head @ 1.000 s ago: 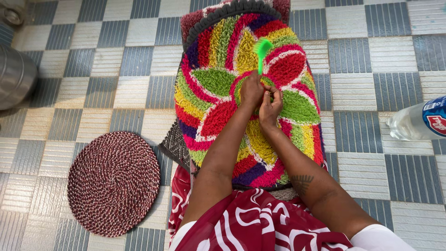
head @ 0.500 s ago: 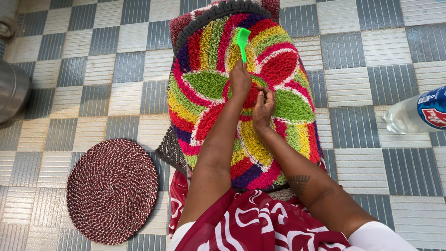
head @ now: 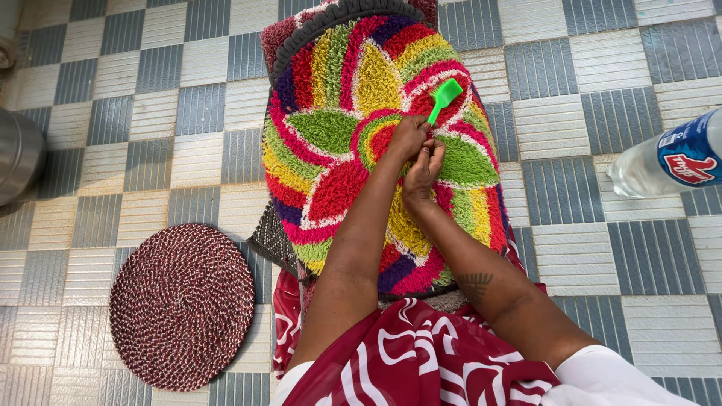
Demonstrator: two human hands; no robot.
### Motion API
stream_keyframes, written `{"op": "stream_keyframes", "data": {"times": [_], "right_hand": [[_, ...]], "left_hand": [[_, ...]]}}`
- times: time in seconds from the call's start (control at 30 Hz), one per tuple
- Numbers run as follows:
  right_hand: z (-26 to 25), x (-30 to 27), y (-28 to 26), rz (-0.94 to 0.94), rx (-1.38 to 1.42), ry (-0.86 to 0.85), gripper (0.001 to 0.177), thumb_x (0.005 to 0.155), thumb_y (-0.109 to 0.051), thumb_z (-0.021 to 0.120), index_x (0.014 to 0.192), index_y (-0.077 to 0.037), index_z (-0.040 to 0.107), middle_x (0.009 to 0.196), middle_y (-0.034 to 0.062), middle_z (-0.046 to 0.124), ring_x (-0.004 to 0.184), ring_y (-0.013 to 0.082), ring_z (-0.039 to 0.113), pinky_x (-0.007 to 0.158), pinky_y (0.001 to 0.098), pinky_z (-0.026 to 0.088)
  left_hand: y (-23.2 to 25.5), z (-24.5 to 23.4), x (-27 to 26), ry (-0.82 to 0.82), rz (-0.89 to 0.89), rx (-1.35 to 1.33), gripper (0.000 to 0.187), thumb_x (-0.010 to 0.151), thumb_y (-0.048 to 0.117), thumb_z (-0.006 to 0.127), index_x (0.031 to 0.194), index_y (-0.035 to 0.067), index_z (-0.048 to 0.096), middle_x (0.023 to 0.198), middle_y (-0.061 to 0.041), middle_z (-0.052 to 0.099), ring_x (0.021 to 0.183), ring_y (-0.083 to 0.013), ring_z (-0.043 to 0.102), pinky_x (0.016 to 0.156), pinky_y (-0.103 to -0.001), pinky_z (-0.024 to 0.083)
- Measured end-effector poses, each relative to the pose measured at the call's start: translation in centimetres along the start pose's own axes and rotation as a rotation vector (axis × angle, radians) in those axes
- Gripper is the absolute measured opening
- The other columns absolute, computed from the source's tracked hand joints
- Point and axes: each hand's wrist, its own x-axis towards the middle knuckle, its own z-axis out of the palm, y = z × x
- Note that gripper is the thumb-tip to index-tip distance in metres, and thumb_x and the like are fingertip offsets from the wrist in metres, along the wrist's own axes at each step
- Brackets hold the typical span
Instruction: The person brushes dirt or debris off colorful textured mats using a small green brush.
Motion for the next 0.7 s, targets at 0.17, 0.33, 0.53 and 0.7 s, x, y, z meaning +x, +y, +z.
{"op": "stream_keyframes", "data": {"times": [0.17, 0.33, 0.53, 0.7], "right_hand": [[0.6, -1.7, -3.2, -0.105, -0.282, 0.008, 0.006, 0.103, -0.011, 0.047, 0.103, -0.007, 0.051, 0.108, 0.0074, 0.049, 0.101, 0.0194, 0.049, 0.092, 0.0353, 0.043], [1.8, -3.2, -7.1, -0.378, -0.594, -0.082, 0.01, 0.097, -0.011, 0.055, 0.097, -0.003, 0.059, 0.117, 0.0128, 0.049, 0.117, 0.029, 0.043, 0.104, 0.0458, 0.037], [0.9, -3.1, -7.2, -0.4, -0.683, -0.08, 0.013, 0.099, -0.014, 0.055, 0.099, -0.004, 0.065, 0.118, 0.0111, 0.052, 0.119, 0.0288, 0.043, 0.107, 0.0476, 0.03], [-0.9, -1.5, -5.9, -0.387, -0.736, 0.009, 0.014, 0.101, -0.015, 0.054, 0.105, -0.009, 0.066, 0.119, 0.0067, 0.054, 0.12, 0.0248, 0.049, 0.11, 0.0504, 0.029]], "left_hand": [[-3.9, 0.4, 0.1, -0.155, -0.018, -0.318, 0.024, 0.103, 0.013, 0.057, 0.105, -0.003, 0.075, 0.082, -0.01, 0.074, 0.066, -0.0147, 0.065, 0.061, -0.036, 0.054], [-6.1, -0.2, -3.2, -0.235, -0.054, -0.698, 0.028, 0.101, 0.009, 0.048, 0.111, 0.0, 0.072, 0.094, -0.01, 0.077, 0.077, -0.0151, 0.072, 0.07, -0.031, 0.06], [-4.2, -2.6, -12.1, -0.097, -0.155, -0.256, 0.026, 0.102, 0.011, 0.057, 0.125, 0.002, 0.062, 0.092, -0.015, 0.074, 0.065, -0.0245, 0.058, 0.057, -0.04, 0.045], [-4.9, -2.7, -18.2, 0.168, 0.146, 0.03, 0.025, 0.101, 0.009, 0.056, 0.117, 0.002, 0.074, 0.085, -0.009, 0.072, 0.069, -0.012, 0.063, 0.061, -0.031, 0.049]]}}
